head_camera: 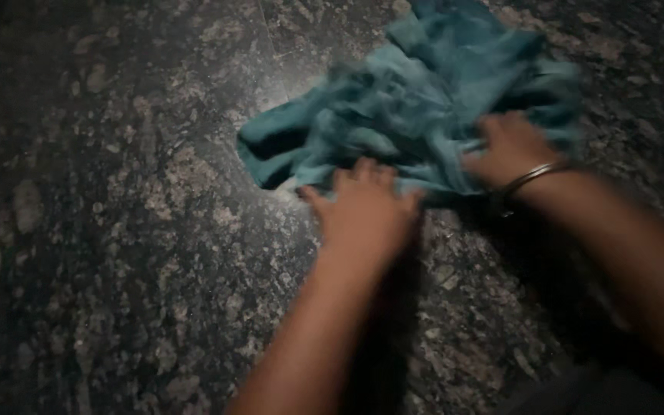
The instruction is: The person wipes a dark speckled floor using a teal cloth. They repeatedly rub the cloth against the surface, occasionally lifting and repositioning it to cover different areas.
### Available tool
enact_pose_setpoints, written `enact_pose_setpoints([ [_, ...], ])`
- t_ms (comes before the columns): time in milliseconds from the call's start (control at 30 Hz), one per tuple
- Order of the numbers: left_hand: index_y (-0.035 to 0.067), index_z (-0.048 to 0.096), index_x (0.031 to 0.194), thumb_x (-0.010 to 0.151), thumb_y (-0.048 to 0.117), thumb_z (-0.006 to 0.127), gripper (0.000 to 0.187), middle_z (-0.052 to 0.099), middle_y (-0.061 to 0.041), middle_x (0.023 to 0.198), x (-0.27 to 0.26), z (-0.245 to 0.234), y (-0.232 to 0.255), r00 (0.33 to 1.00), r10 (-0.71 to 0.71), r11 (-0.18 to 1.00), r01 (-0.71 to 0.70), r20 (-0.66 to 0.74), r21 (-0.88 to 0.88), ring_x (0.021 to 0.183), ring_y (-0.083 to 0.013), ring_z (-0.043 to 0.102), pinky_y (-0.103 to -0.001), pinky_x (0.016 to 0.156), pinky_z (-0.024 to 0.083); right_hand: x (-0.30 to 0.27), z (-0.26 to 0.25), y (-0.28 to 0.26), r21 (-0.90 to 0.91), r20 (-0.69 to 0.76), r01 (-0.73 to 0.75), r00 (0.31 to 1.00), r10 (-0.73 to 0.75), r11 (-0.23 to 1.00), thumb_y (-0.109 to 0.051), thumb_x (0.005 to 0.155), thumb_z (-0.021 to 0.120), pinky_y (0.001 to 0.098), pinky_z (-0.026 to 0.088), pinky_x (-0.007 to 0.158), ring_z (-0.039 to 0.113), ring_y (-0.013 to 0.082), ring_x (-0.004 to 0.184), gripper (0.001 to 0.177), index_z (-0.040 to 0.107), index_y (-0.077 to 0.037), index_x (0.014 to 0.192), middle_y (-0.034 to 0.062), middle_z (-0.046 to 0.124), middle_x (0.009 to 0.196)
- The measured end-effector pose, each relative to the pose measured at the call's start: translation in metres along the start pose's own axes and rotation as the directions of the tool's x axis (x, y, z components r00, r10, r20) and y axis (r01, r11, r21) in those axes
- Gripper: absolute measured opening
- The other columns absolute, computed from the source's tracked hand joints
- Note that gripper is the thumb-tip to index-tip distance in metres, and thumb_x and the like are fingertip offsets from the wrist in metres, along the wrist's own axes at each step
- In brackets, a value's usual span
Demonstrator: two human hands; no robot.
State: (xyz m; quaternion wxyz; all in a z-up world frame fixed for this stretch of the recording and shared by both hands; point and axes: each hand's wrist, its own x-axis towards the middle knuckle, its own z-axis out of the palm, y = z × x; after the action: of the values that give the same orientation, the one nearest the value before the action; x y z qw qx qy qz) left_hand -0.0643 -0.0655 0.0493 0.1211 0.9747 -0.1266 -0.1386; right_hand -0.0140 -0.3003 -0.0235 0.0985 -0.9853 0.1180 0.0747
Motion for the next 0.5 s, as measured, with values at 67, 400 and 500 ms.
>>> enact_pose_setpoints([
  [67, 0.019, 0.041, 0.152, 0.099, 0.060, 0.034, 0.067, 0.029, -0.006, 0.164, 0.009, -0.020, -0.034, 0.966, -0.242, 0.969, 0.246, 0.090, -0.037, 0.151, -0.0358, 0.026, -0.082, 0.112, 0.005, -0.028, 0.014, -0.049, 0.041, 0.027, 0.205, 0.978, -0.206, 0.978, -0.043, 0.084, 0.072, 0.0538, 0.039, 0.113, 0.040, 0.0397, 0.141, 0.077, 0.047, -0.012, 0.150, 0.0213, 0.043, 0.151],
  [400, 0.012, 0.049, 0.144, 0.100, 0.062, 0.038, 0.068, 0.046, -0.018, 0.151, 0.018, -0.011, -0.068, 0.947, -0.308, 0.951, 0.309, -0.093, -0.007, 0.140, -0.0395, 0.042, -0.075, 0.110, 0.021, -0.057, -0.012, -0.090, 0.026, 0.192, 0.524, 0.833, -0.518, 0.852, -0.055, 0.085, 0.066, 0.0504, 0.034, 0.113, 0.042, 0.0329, 0.139, 0.068, 0.057, -0.020, 0.142, 0.0065, 0.041, 0.157],
  [500, 0.017, 0.060, 0.133, 0.101, 0.047, 0.043, 0.048, 0.054, -0.012, 0.142, 0.012, 0.017, -0.017, 0.987, 0.014, 0.998, -0.005, -0.162, 0.057, 0.140, -0.0360, 0.044, -0.081, 0.111, 0.016, -0.013, -0.032, -0.017, 0.171, 0.067, -0.055, 0.997, 0.044, 0.984, -0.044, 0.096, 0.064, 0.0513, 0.056, 0.087, 0.071, 0.0338, 0.099, 0.046, 0.072, -0.011, 0.128, 0.0150, 0.073, 0.118],
])
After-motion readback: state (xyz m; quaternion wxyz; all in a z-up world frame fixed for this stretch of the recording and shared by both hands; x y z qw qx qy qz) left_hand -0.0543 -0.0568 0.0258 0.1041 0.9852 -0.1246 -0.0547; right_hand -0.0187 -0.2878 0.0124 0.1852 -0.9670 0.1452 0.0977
